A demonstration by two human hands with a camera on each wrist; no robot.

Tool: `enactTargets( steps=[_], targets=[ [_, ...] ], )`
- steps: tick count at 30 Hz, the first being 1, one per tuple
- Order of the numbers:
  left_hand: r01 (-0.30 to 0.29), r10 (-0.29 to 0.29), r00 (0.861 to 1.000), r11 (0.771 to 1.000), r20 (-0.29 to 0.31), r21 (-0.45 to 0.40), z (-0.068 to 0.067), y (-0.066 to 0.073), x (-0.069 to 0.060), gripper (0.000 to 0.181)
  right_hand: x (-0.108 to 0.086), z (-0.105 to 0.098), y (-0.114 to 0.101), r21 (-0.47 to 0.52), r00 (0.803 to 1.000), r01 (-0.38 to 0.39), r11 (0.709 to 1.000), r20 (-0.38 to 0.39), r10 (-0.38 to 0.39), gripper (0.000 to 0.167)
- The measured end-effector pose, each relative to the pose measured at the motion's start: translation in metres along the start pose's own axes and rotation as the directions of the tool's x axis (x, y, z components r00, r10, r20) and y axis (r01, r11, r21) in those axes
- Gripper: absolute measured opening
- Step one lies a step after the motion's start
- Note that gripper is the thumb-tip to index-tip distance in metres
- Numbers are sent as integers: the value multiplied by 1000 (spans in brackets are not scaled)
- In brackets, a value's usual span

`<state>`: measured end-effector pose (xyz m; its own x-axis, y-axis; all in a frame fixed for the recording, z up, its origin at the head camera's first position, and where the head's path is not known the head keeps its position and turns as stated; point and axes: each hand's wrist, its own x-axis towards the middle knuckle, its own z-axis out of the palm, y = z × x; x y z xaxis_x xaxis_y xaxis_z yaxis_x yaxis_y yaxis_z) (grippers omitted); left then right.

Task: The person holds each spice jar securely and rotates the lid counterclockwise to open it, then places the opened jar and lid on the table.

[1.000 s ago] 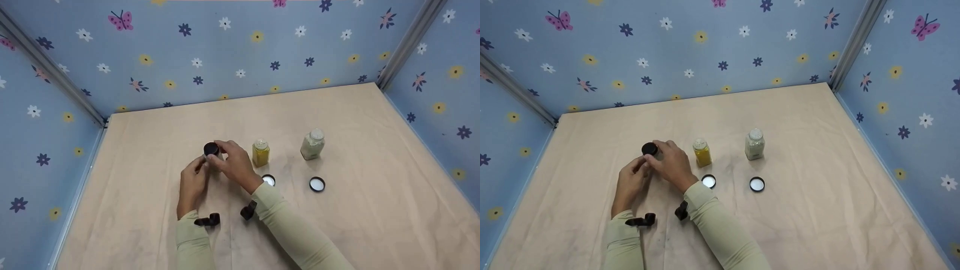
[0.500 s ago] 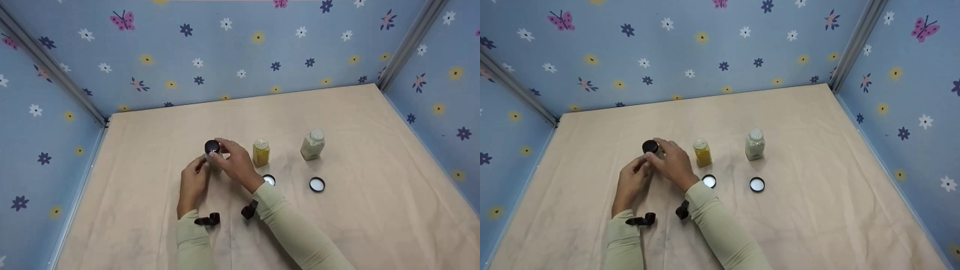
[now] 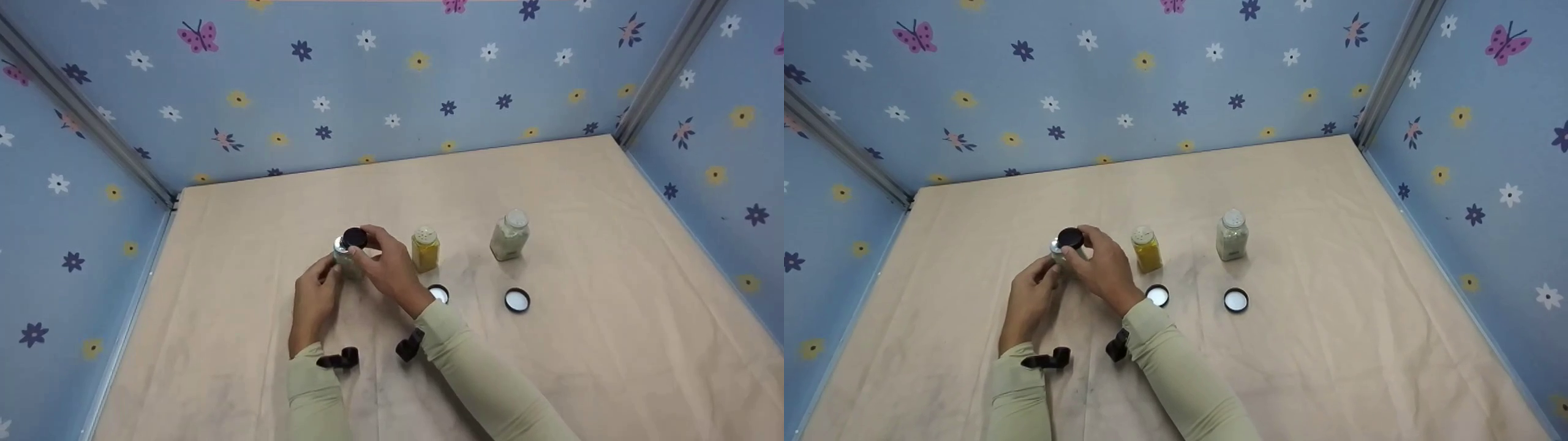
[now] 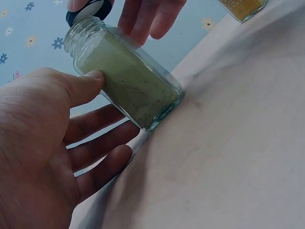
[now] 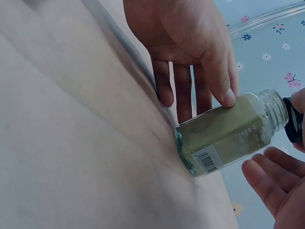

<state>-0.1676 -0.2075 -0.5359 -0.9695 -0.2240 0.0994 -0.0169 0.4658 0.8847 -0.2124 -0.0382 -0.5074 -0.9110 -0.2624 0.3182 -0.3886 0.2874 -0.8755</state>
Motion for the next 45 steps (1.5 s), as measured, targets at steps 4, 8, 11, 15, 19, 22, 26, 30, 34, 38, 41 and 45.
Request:
enactTargets(
  steps=[4, 8, 11, 15, 19, 22, 26, 30, 34, 38, 41, 45],
  targets=[
    [-1, 1, 1000, 1000, 2, -6, 2, 0, 1, 34, -2, 0, 1, 42, 999, -9, 999, -43, 11, 48],
    [-3, 3, 1000, 1000, 1, -11, 3, 1, 2, 34, -3, -1, 1, 96, 997, -10, 995, -80, 18, 43],
    [-6, 6, 1000, 1000, -1, -11, 3, 2, 3, 34, -5, -2, 0, 120, 995, -20, 993, -94, 31, 40],
    [17, -18, 1000, 1000, 8, 7, 3, 2, 3, 34, -9, -4, -3, 125, 993, -44, 991, -100, 56, 40],
    [47, -48, 999, 999, 13, 18, 2, 2, 3, 34, -12, -4, -4, 126, 992, -50, 991, -109, 64, 39],
    [53, -53, 998, 998, 16, 14, 2, 1, 3, 34, -14, -5, -4, 143, 991, -45, 989, -117, 62, 38],
    [54, -54, 998, 999, 16, 9, 2, 0, 3, 34, -18, -6, -1, 170, 991, -31, 985, -122, 52, 36],
    [61, -61, 998, 998, 15, 12, 2, -1, 2, 34, -22, -7, 2, 168, 991, -34, 985, -119, 55, 35],
    [44, -45, 999, 999, 16, 15, 2, -3, 2, 34, -26, -6, 4, 156, 991, -58, 986, -112, 76, 33],
    [28, -28, 1000, 1000, 11, 7, 2, -3, 1, 34, -29, -5, 6, 146, 991, -81, 986, -91, 95, 34],
    [31, -31, 999, 1000, 11, 1, 1, -2, 1, 34, -31, -4, 8, 136, 991, -94, 986, -79, 106, 35],
    [60, -60, 998, 998, 27, 8, 1, -1, 1, 35, -34, -4, 8, 134, 991, -103, 986, -66, 112, 35]
  ],
)
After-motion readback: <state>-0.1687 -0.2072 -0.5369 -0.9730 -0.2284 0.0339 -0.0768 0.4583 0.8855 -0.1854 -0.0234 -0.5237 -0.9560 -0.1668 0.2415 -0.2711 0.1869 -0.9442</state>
